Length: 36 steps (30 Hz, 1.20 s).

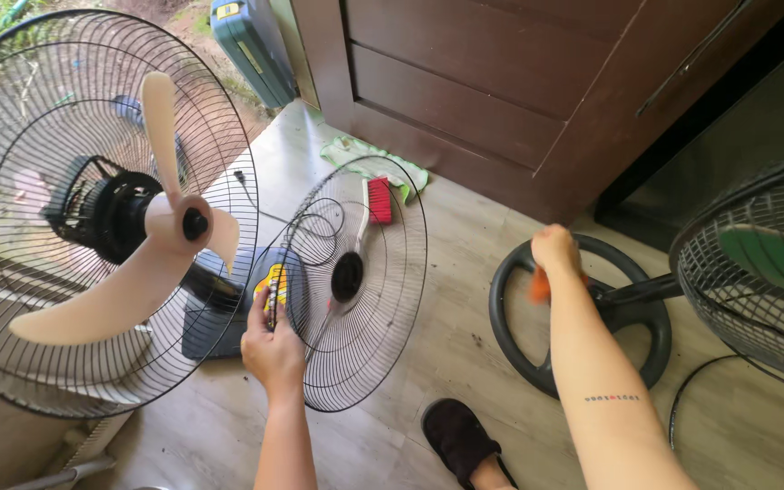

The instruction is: The person assembles a standing fan by attaching the fan blade to the motor, securing it with a nut, and then attaching the front protective cage. They use a screwdriver to tighten the nut and a brush to clean the cage before installation.

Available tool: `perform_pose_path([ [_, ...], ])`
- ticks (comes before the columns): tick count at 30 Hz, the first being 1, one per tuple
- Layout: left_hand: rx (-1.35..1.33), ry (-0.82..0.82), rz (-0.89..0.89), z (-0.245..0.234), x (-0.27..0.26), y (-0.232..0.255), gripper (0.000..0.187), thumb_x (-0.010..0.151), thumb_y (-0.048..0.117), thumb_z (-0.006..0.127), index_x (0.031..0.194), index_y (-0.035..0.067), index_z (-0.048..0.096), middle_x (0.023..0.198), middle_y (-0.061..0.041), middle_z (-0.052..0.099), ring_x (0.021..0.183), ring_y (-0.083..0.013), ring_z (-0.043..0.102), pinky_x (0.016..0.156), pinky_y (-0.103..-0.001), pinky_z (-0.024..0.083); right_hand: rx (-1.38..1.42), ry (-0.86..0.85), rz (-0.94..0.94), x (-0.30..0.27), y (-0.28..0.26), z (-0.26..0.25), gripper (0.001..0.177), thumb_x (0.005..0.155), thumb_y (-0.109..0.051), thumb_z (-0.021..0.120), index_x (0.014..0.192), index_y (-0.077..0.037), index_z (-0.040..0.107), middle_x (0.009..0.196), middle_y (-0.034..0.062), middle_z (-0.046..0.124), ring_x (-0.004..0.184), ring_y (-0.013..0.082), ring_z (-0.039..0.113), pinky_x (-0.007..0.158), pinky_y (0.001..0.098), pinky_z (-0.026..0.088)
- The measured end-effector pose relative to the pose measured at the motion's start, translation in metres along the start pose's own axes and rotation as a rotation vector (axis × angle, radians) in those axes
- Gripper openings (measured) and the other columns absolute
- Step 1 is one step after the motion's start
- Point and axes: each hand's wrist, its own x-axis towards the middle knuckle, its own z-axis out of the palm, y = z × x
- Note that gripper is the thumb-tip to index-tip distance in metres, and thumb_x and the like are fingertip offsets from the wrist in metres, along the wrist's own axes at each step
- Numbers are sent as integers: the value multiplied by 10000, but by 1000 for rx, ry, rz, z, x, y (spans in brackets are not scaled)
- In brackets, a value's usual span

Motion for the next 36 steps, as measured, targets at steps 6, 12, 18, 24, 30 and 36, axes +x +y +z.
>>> perform_pose_path([
  [6, -322, 84, 130, 6, 15, 4, 347, 1012, 31, 613, 1358, 11, 629, 1193, -156, 726, 1007, -218, 711, 884, -325, 547, -247, -193, -227, 25, 17, 94, 531, 737, -248, 810, 1247, -126, 728, 1232, 175, 732, 1148, 305, 694, 1002, 389, 533],
  [12, -265, 201, 178, 11, 39, 11, 410, 1002, -31, 601, 1411, -25, 580, 1293, -214, 655, 1124, -296, 671, 964, -354, 527, -362, -458, -335, -9, -53, 247, 480, 799, -256, 737, 1276, -207, 707, 1234, 125, 727, 1162, 291, 678, 1015, 387, 525],
  [18, -227, 257, 360, 16, 70, 21, 499, 939, -106, 556, 1435, -62, 525, 1375, -234, 609, 1211, -329, 642, 1018, -373, 508, -388, -592, -415, -41, -115, 350, 627, 828, -122, 633, 1437, -247, 554, 1342, 149, 661, 1227, 321, 636, 1042, 410, 505],
  [24, -245, 267, 256, 20, 93, 15, 528, 909, -125, 555, 1431, -52, 524, 1340, -201, 611, 1140, -289, 656, 904, -319, 538, -368, -609, -594, -68, -149, 427, 648, 932, -246, 597, 1542, -332, 399, 1368, 211, 572, 1208, 433, 580, 1037, 465, 482],
  [30, -288, 263, 196, 10, 99, 9, 497, 935, -98, 561, 1428, -36, 528, 1324, -183, 634, 1152, -268, 672, 924, -307, 541, -486, -501, -379, -74, -148, 436, 496, 928, -373, 663, 1293, -39, 620, 1362, 220, 573, 1225, 386, 624, 997, 486, 530],
  [36, -288, 271, 186, -15, 84, 17, 476, 931, -70, 571, 1404, -23, 556, 1306, -178, 659, 1169, -271, 669, 962, -328, 524, -371, -319, -460, -54, -122, 370, 637, 662, -71, 759, 1277, -39, 597, 981, 235, 713, 938, 403, 700, 799, 482, 573],
])
